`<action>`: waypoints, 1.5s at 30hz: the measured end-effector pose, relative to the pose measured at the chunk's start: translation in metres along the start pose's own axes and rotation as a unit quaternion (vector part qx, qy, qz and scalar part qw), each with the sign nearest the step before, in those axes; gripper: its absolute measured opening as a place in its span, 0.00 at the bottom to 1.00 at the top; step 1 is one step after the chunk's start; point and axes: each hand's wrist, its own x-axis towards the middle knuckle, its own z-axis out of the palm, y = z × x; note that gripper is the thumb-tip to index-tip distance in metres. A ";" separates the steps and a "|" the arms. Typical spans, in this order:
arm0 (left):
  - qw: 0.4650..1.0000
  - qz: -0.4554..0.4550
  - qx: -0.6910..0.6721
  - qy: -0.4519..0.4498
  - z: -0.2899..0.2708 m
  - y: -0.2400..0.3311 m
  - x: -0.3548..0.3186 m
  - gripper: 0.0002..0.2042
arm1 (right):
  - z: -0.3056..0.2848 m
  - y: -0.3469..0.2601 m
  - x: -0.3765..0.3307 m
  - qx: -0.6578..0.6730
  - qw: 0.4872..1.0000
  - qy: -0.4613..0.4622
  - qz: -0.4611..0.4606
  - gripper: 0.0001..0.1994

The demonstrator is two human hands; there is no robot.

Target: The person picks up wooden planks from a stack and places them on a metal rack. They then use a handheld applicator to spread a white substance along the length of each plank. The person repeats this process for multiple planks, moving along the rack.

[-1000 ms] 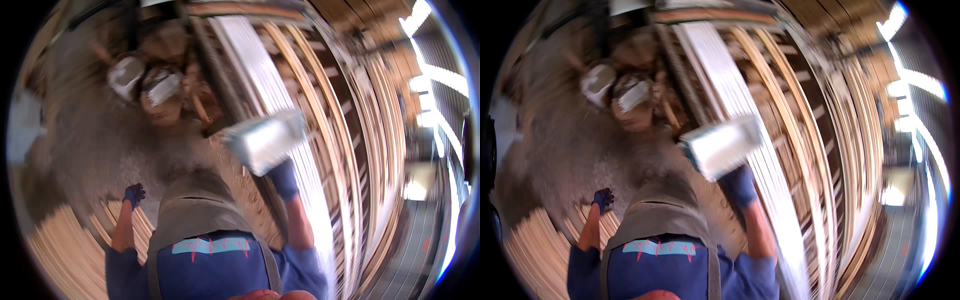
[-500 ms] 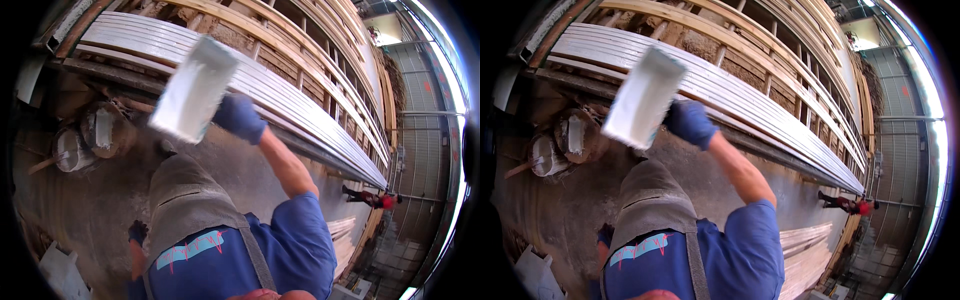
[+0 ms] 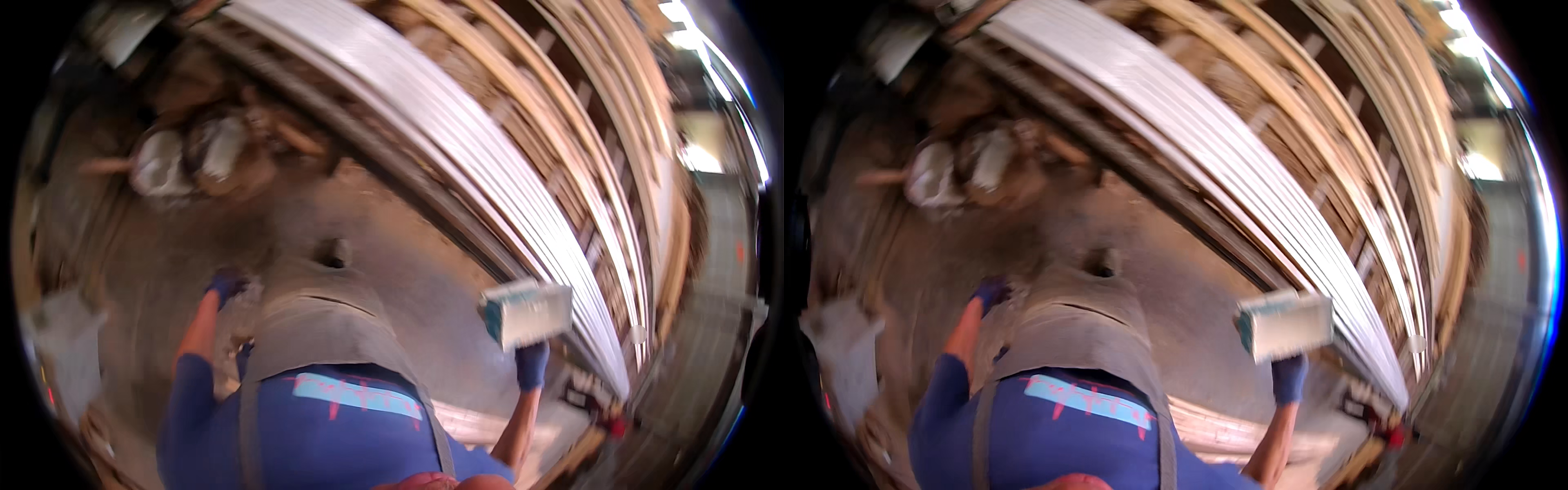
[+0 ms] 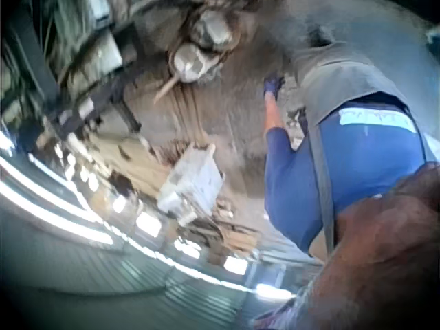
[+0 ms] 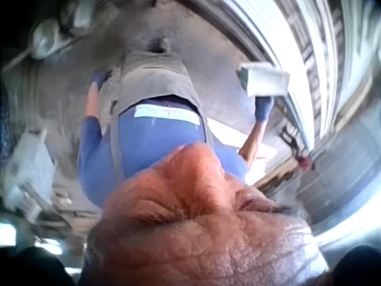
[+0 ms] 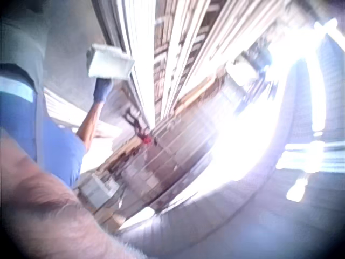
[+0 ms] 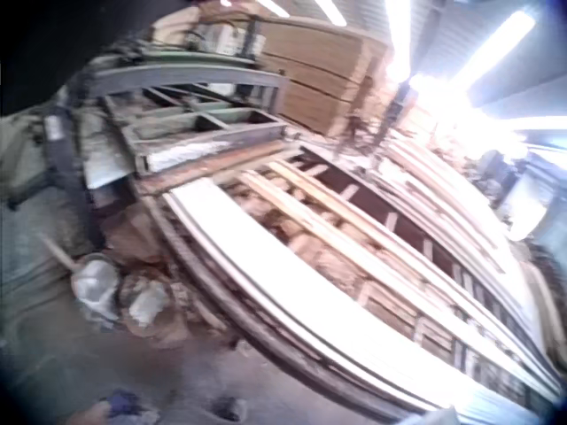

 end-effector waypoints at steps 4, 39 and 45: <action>0.994 0.089 0.031 -0.052 0.013 0.034 -0.029 0.18 | 0.024 -0.078 0.048 0.476 0.843 -0.006 0.251 0.21; 0.915 -0.077 -0.393 0.047 -0.076 -0.170 -0.033 0.15 | 0.281 -0.557 0.596 0.129 0.894 -0.141 -0.406 0.18; 0.923 -0.053 -0.378 0.051 -0.155 0.002 0.027 0.14 | 0.115 -0.434 0.484 0.241 0.890 -0.216 -0.321 0.16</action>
